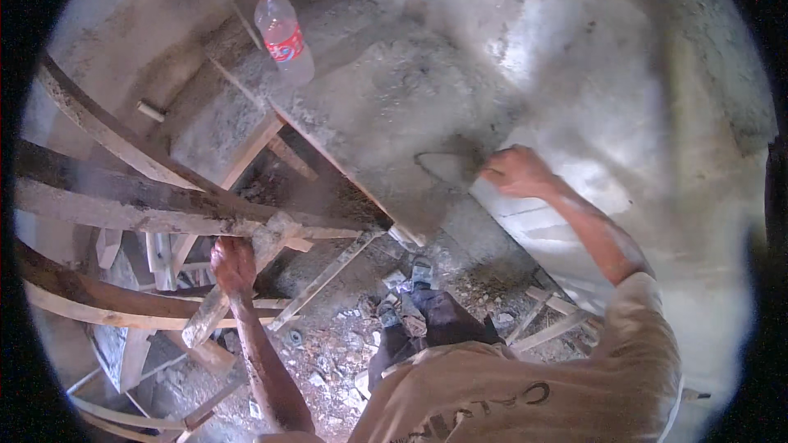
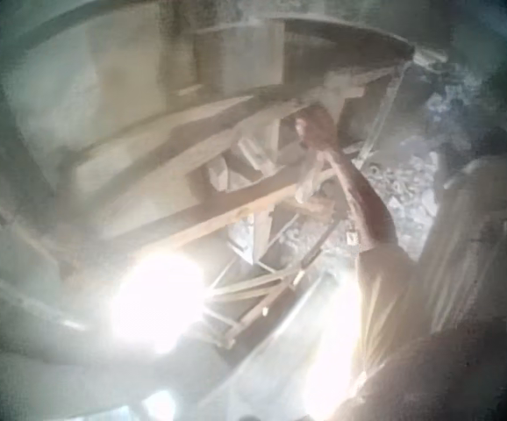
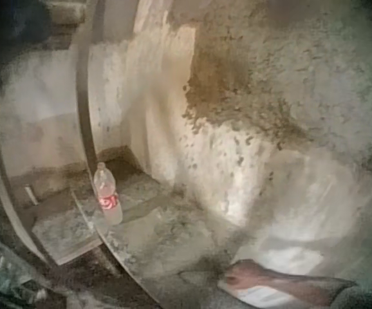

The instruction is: The person applies wet cement to a wall using a trowel and smooths it with a straightedge. They repeatedly scoop cement from a wooden board, spread it on the wall, and level the surface. A plastic bottle is used to add water to the mix during the process.

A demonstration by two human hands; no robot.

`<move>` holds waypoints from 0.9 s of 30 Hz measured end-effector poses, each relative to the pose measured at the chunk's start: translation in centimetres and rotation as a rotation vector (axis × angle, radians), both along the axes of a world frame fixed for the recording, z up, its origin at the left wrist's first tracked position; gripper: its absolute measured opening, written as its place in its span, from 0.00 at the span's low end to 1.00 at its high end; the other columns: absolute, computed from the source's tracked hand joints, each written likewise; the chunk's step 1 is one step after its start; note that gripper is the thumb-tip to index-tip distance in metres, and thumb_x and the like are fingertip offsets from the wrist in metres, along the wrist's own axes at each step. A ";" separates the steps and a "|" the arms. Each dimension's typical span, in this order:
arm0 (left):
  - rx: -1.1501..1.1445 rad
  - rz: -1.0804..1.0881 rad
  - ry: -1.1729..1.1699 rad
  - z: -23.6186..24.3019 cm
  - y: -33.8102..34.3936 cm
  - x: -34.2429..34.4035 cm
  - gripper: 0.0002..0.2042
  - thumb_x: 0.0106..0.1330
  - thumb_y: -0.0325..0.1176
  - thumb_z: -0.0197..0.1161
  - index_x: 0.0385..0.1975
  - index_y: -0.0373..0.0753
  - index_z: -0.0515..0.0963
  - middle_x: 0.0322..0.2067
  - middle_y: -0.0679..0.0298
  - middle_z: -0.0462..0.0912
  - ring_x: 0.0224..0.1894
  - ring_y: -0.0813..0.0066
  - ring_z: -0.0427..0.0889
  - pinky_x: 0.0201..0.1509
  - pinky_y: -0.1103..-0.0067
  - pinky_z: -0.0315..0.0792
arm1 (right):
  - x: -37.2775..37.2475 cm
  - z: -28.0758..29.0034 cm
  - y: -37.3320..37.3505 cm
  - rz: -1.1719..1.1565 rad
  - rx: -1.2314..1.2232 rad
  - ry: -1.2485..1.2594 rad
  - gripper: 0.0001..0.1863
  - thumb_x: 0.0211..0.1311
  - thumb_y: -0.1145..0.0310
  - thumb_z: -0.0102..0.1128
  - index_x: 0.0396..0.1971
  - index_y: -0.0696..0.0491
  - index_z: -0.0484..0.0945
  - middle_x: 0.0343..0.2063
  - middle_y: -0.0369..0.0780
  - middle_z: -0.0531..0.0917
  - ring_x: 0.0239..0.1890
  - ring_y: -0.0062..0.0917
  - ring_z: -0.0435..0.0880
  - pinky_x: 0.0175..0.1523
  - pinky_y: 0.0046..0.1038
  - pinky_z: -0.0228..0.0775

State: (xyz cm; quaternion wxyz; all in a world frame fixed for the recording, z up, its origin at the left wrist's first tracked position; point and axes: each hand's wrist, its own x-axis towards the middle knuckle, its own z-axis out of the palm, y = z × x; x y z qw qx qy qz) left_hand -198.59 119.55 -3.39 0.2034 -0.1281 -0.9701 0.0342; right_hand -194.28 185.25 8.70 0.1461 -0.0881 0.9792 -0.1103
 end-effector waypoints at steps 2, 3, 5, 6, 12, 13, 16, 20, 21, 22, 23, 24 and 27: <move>0.243 -0.022 0.027 2.7 4.9 0.0 0.12 0.70 0.35 0.61 0.46 0.34 0.78 0.37 0.45 0.82 0.38 0.38 0.80 0.40 0.50 0.73 | -3.7 -2.4 -2.0 -0.047 0.049 -0.027 0.17 0.68 0.55 0.61 0.36 0.55 0.87 0.34 0.53 0.87 0.38 0.51 0.88 0.46 0.52 0.79; 0.244 -0.056 0.037 3.7 6.2 -0.3 0.12 0.70 0.35 0.60 0.47 0.34 0.78 0.37 0.45 0.81 0.38 0.37 0.79 0.39 0.49 0.72 | -6.5 -3.5 -1.5 -0.048 0.027 0.060 0.17 0.68 0.55 0.60 0.36 0.55 0.87 0.33 0.54 0.87 0.38 0.53 0.88 0.46 0.52 0.79; 0.166 0.049 -0.021 2.8 3.0 1.1 0.12 0.70 0.35 0.60 0.46 0.34 0.78 0.36 0.43 0.80 0.36 0.36 0.78 0.38 0.48 0.71 | -13.6 -6.0 -2.3 -0.044 -0.030 0.214 0.19 0.69 0.55 0.59 0.35 0.57 0.86 0.32 0.56 0.86 0.37 0.54 0.88 0.45 0.53 0.80; 0.222 0.031 0.008 2.9 3.0 1.0 0.12 0.70 0.35 0.61 0.45 0.35 0.78 0.35 0.43 0.80 0.35 0.36 0.78 0.37 0.48 0.71 | -16.4 -7.0 -1.7 -0.092 -0.027 0.278 0.19 0.69 0.54 0.59 0.35 0.57 0.86 0.32 0.57 0.86 0.37 0.55 0.88 0.45 0.52 0.81; 0.306 0.107 0.014 3.1 5.5 0.6 0.10 0.68 0.36 0.62 0.39 0.36 0.77 0.34 0.46 0.80 0.36 0.38 0.79 0.37 0.49 0.73 | -18.2 -6.2 -1.8 -0.263 0.066 0.448 0.19 0.72 0.55 0.58 0.33 0.58 0.84 0.32 0.53 0.87 0.41 0.51 0.87 0.44 0.50 0.80; 0.303 0.128 0.032 3.5 4.4 1.6 0.10 0.68 0.37 0.62 0.38 0.37 0.77 0.33 0.47 0.80 0.36 0.38 0.80 0.38 0.49 0.73 | -18.4 -5.1 -3.5 -0.207 0.044 0.488 0.20 0.72 0.54 0.59 0.33 0.58 0.84 0.31 0.53 0.87 0.39 0.51 0.88 0.43 0.50 0.80; 0.307 0.068 0.048 2.9 5.6 -0.1 0.11 0.68 0.41 0.62 0.36 0.38 0.76 0.30 0.49 0.80 0.37 0.41 0.81 0.40 0.51 0.74 | -14.7 0.3 -2.2 -0.195 0.049 0.506 0.20 0.71 0.54 0.60 0.32 0.59 0.84 0.29 0.53 0.86 0.34 0.51 0.89 0.42 0.50 0.81; 0.381 0.135 0.027 1.4 6.8 -1.2 0.12 0.69 0.43 0.62 0.36 0.40 0.79 0.31 0.49 0.84 0.38 0.44 0.84 0.43 0.52 0.77 | -11.6 11.0 -2.7 -0.012 0.162 0.596 0.19 0.69 0.56 0.62 0.31 0.58 0.84 0.25 0.52 0.85 0.33 0.50 0.88 0.42 0.49 0.79; 0.386 0.162 0.017 2.5 7.3 -1.1 0.12 0.69 0.44 0.62 0.36 0.40 0.80 0.32 0.49 0.85 0.39 0.45 0.85 0.43 0.53 0.78 | -10.4 14.5 -4.3 -0.008 0.160 0.575 0.18 0.68 0.56 0.63 0.30 0.59 0.84 0.25 0.53 0.85 0.33 0.51 0.88 0.42 0.49 0.79; 0.366 0.212 -0.007 2.5 7.2 -1.3 0.13 0.69 0.44 0.61 0.36 0.40 0.81 0.32 0.49 0.86 0.39 0.45 0.85 0.44 0.53 0.79 | -8.7 17.8 -5.7 -0.002 0.151 0.546 0.18 0.68 0.57 0.64 0.30 0.59 0.84 0.24 0.53 0.85 0.33 0.51 0.88 0.42 0.49 0.79; 0.333 0.281 -0.030 2.9 6.4 -1.2 0.13 0.69 0.44 0.61 0.36 0.40 0.82 0.32 0.49 0.86 0.40 0.46 0.86 0.45 0.54 0.80 | -7.3 20.8 -7.3 -0.006 0.097 0.521 0.18 0.68 0.57 0.65 0.29 0.59 0.84 0.23 0.53 0.84 0.32 0.48 0.88 0.41 0.47 0.79; 0.304 0.313 -0.058 3.6 5.8 -0.9 0.13 0.70 0.44 0.60 0.35 0.39 0.82 0.33 0.49 0.87 0.40 0.46 0.87 0.45 0.54 0.80 | -5.9 24.1 -9.1 -0.004 0.042 0.494 0.19 0.68 0.57 0.66 0.29 0.60 0.83 0.23 0.52 0.84 0.31 0.46 0.88 0.40 0.45 0.79; 0.309 0.304 -0.094 4.3 6.7 -0.9 0.15 0.71 0.44 0.58 0.34 0.39 0.83 0.33 0.49 0.87 0.40 0.46 0.87 0.46 0.55 0.80 | -2.1 31.3 -9.7 0.063 -0.162 0.465 0.21 0.70 0.55 0.66 0.30 0.60 0.84 0.21 0.48 0.83 0.27 0.34 0.87 0.35 0.39 0.79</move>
